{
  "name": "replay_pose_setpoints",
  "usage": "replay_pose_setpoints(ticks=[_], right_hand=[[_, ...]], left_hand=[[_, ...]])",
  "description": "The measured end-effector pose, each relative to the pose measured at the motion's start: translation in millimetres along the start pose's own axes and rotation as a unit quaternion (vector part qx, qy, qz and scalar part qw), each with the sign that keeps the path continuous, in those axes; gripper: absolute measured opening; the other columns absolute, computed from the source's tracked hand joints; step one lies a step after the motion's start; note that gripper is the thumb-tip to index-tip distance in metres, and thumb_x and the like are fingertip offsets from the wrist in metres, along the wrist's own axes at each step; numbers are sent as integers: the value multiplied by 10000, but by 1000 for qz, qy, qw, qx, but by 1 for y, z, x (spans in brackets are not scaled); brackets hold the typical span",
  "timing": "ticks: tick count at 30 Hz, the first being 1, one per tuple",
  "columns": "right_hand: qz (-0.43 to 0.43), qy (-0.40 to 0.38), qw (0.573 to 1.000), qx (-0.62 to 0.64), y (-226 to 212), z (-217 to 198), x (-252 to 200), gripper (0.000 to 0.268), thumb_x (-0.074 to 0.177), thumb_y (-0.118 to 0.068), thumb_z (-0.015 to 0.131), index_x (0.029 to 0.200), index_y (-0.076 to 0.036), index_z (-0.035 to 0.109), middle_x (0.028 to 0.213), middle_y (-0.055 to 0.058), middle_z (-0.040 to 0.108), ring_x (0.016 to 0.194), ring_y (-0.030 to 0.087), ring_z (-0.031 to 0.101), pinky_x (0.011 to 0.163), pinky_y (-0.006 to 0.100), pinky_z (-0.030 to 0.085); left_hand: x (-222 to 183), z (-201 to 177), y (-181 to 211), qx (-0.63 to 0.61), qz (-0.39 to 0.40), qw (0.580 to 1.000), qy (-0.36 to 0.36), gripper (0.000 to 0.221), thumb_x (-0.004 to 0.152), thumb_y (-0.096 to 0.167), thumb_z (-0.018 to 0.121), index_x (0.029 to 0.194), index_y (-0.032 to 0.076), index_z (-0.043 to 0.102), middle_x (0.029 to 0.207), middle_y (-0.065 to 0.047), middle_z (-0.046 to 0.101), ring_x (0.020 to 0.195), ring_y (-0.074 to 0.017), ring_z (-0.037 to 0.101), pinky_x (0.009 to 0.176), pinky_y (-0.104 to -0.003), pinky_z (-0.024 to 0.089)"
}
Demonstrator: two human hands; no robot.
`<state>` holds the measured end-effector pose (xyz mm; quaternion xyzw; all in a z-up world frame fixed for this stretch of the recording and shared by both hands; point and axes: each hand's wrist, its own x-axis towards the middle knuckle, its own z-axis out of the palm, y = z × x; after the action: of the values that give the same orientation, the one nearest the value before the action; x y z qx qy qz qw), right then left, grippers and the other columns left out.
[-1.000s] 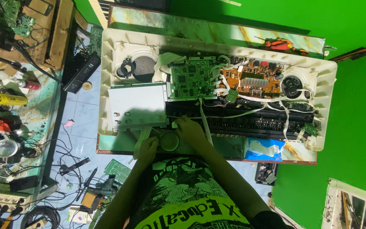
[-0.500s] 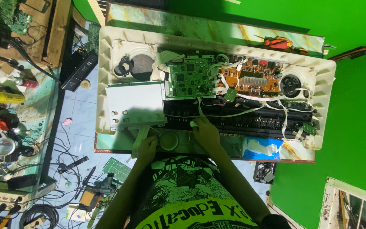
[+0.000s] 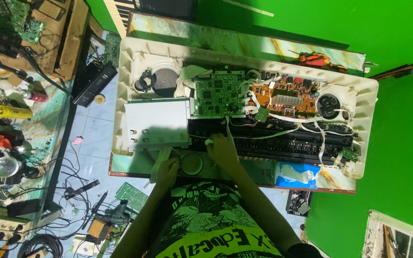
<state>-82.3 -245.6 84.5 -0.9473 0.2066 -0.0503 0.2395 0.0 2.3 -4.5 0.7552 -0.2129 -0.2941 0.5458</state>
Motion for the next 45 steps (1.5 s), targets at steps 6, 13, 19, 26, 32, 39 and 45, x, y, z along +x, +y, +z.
replay_pose_setpoints(ticks=[6,13,19,26,32,39,45], right_hand=[[123,-57,991,-2,16,0,1,214,912,-262,643,989,-63,655,1003,173,666,855,394,690,710,503,558],[65,-113,991,6,-5,30,32,194,905,-203,627,1038,-65,655,1076,173,629,877,398,675,726,509,564],[-41,-62,996,-51,-6,-7,17,181,879,-220,655,1028,-125,694,944,86,669,872,327,706,988,613,490],[160,-92,983,-7,-13,-19,-3,259,898,-246,660,1077,-62,623,1116,157,621,933,387,662,761,503,557],[69,-13,996,52,-43,4,-14,187,902,-159,616,1072,-88,649,1116,143,638,923,371,676,778,478,561],[57,7,996,66,-35,40,-39,182,918,-135,615,1085,-100,676,1132,132,636,930,374,673,778,470,559],[115,75,989,47,-50,-10,-73,158,924,-156,655,1062,-96,704,1076,133,697,892,353,693,772,458,549]], left_hand=[[9,-7,19,-13,-19,1000,-4,264,948,161,546,765,-28,522,596,-72,427,582,-129,417,537,-350,350],[11,-15,26,-30,0,1000,-5,249,952,142,539,771,-23,498,635,-51,420,612,-113,414,559,-335,349],[8,-11,19,-68,-27,997,-12,262,964,142,545,765,-24,506,639,-30,419,618,-99,401,551,-336,340],[5,-21,33,-1,-37,999,-33,253,969,150,532,768,-3,512,625,-22,431,609,-99,433,562,-324,369],[3,-39,14,-51,12,998,-41,213,967,136,511,823,-12,562,663,-14,493,642,-99,474,579,-319,402],[-13,-51,3,-50,42,998,-21,241,993,121,516,812,-31,564,663,-43,494,662,-97,462,572,-322,395],[-40,-24,0,-34,82,995,41,256,972,136,565,782,-36,575,636,-59,493,614,-128,468,548,-349,376]])
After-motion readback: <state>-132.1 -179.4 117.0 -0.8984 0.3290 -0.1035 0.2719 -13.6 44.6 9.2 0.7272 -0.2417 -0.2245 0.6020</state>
